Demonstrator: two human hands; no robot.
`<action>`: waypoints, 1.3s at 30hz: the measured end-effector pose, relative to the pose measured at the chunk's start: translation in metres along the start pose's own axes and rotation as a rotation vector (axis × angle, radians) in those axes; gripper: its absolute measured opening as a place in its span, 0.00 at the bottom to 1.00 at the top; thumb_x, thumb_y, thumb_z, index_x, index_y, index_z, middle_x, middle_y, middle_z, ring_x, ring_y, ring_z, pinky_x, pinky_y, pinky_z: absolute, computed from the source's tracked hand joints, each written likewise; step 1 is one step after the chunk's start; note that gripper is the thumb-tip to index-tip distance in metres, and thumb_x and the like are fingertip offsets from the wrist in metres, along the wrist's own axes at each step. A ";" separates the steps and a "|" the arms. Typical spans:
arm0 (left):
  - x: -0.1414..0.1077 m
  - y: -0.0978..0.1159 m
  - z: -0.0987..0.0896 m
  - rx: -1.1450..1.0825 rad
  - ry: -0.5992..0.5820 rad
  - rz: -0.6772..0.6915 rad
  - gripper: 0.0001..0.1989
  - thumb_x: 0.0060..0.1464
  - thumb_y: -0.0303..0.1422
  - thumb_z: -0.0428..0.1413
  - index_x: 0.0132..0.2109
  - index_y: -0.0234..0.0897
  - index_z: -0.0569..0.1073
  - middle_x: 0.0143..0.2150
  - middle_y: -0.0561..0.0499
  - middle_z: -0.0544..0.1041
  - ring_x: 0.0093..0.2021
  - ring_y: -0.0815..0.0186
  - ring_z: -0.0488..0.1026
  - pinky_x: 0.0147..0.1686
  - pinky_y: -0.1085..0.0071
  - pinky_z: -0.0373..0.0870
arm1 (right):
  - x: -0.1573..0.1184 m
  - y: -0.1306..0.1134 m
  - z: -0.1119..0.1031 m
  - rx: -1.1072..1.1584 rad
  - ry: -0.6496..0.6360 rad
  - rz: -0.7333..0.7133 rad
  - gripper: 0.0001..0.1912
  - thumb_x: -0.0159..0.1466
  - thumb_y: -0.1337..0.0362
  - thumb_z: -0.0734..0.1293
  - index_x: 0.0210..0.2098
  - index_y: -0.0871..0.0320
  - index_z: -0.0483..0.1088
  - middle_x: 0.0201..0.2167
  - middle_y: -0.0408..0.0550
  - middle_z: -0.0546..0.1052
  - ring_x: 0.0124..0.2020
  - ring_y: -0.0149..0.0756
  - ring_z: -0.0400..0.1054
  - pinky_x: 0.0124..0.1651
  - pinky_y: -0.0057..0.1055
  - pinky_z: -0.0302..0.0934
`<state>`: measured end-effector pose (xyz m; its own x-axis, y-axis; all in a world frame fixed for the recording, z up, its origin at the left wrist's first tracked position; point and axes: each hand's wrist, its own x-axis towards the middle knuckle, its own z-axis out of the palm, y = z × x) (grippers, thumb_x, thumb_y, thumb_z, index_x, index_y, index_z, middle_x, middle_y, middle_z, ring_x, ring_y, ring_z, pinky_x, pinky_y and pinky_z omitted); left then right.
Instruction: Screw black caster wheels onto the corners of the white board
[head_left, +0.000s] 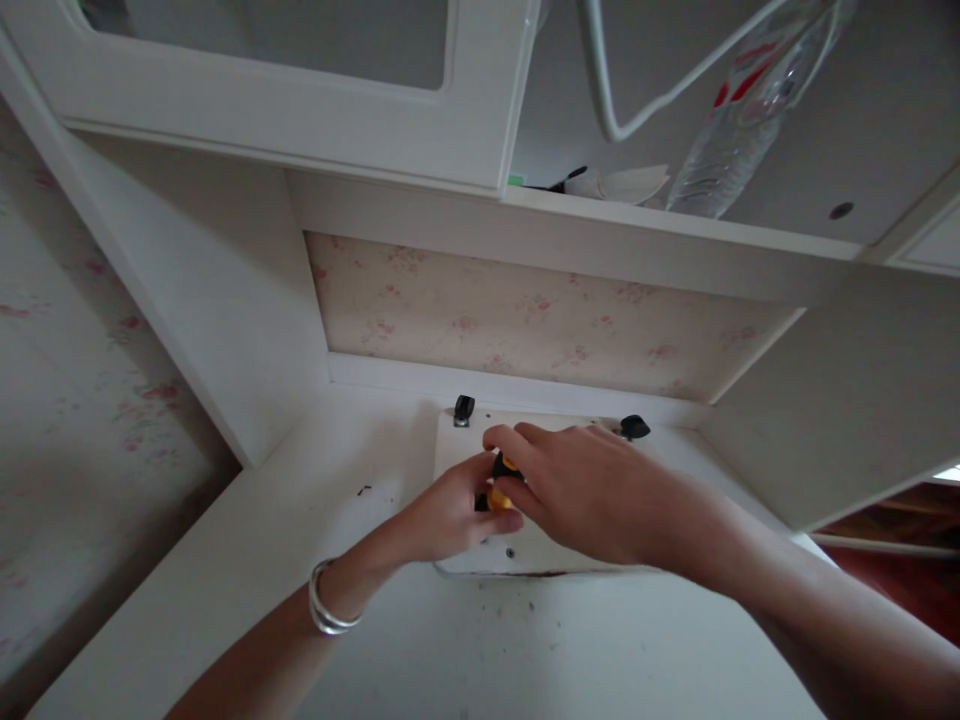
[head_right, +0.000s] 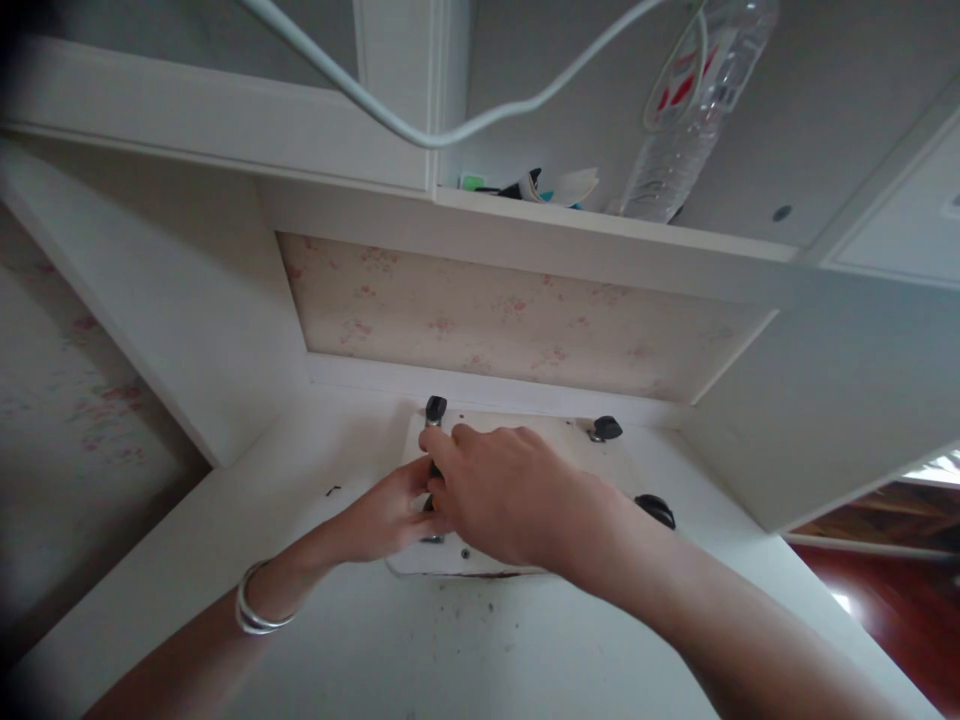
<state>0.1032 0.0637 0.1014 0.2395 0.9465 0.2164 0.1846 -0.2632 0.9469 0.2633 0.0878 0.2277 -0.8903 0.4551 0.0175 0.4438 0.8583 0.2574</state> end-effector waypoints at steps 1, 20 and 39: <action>-0.001 0.001 -0.002 -0.029 -0.067 0.000 0.10 0.53 0.33 0.59 0.42 0.37 0.71 0.37 0.51 0.75 0.36 0.65 0.71 0.37 0.69 0.69 | -0.002 0.001 -0.001 0.044 -0.011 -0.023 0.07 0.68 0.62 0.59 0.45 0.54 0.65 0.37 0.47 0.77 0.28 0.39 0.71 0.25 0.33 0.49; 0.000 0.000 -0.004 0.049 0.074 0.001 0.12 0.45 0.31 0.66 0.34 0.37 0.70 0.34 0.54 0.72 0.34 0.66 0.70 0.37 0.69 0.67 | 0.000 0.000 0.002 -0.051 0.021 0.146 0.19 0.71 0.51 0.53 0.46 0.55 0.68 0.28 0.49 0.75 0.28 0.42 0.71 0.28 0.32 0.52; -0.003 0.007 -0.009 -0.048 -0.097 -0.008 0.04 0.55 0.28 0.55 0.39 0.37 0.73 0.35 0.52 0.75 0.37 0.65 0.71 0.40 0.68 0.69 | -0.003 -0.004 -0.004 0.048 0.027 0.031 0.11 0.69 0.58 0.58 0.47 0.51 0.67 0.39 0.47 0.74 0.31 0.40 0.71 0.28 0.34 0.54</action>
<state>0.0954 0.0606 0.1091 0.3300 0.9254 0.1866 0.1413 -0.2439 0.9595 0.2637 0.0826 0.2305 -0.8781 0.4758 0.0509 0.4752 0.8545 0.2100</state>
